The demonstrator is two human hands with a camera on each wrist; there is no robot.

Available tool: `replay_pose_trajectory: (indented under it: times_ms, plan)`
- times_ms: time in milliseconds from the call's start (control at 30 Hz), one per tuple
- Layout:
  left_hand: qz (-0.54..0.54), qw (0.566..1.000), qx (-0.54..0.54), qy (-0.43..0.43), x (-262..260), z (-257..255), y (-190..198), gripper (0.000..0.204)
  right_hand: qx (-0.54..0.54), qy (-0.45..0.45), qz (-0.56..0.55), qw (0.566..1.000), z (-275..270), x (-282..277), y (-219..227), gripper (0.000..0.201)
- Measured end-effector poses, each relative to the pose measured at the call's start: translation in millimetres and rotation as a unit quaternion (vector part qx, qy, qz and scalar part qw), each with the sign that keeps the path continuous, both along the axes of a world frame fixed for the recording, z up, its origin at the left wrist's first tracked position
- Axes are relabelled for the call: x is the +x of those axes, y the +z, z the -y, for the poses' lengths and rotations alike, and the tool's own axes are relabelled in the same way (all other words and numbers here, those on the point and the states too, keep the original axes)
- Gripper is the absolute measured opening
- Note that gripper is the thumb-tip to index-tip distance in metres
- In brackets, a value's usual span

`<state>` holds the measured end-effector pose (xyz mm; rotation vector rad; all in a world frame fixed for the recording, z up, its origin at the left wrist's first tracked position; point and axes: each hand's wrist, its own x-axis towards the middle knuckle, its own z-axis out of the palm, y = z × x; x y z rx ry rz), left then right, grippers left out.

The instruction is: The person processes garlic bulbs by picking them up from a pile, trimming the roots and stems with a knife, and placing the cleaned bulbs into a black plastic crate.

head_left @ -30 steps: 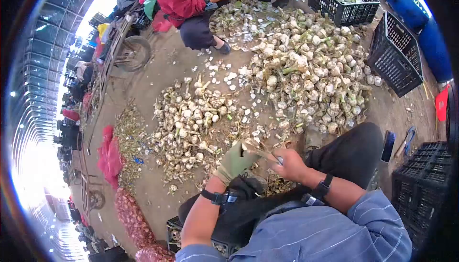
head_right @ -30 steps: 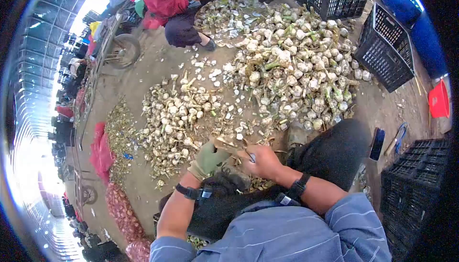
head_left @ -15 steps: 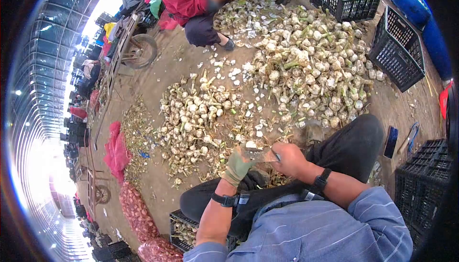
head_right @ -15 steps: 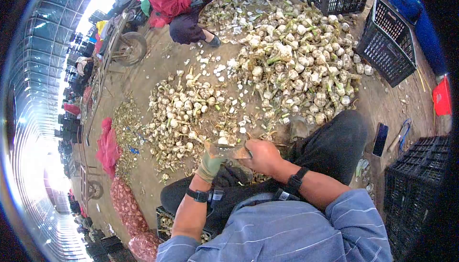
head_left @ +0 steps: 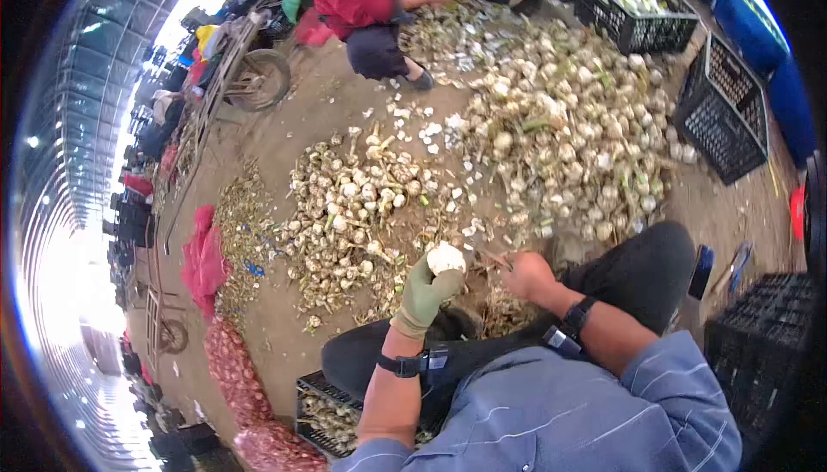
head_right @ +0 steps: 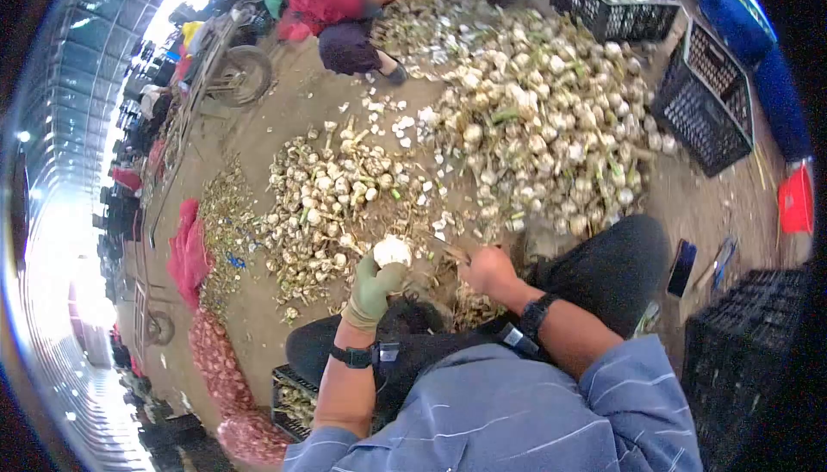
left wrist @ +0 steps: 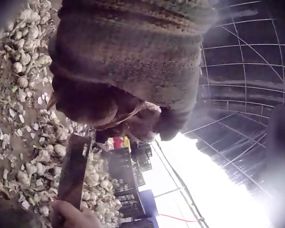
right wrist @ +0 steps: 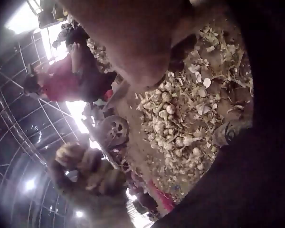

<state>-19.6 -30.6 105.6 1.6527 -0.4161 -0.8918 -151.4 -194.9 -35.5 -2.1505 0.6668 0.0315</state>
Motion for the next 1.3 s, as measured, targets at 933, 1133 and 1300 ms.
replay_pose_trajectory:
  times_ms: [933,1133,1300]
  plan:
    - [-0.321,0.857,-0.264,0.306,10.9,-8.6,-79.3,0.012,0.127,-0.016,0.206,0.970,-9.3,-2.3,3.6,0.033]
    - [-0.350,0.865,-0.175,0.315,-18.4,11.6,-83.3,0.014,0.175,0.000,0.143,0.974,-5.5,-3.6,28.5,0.027]
    - [-0.342,0.872,-0.203,0.286,-30.5,17.5,-80.1,0.020,0.137,-0.019,0.163,0.977,-9.7,-2.9,24.4,0.027]
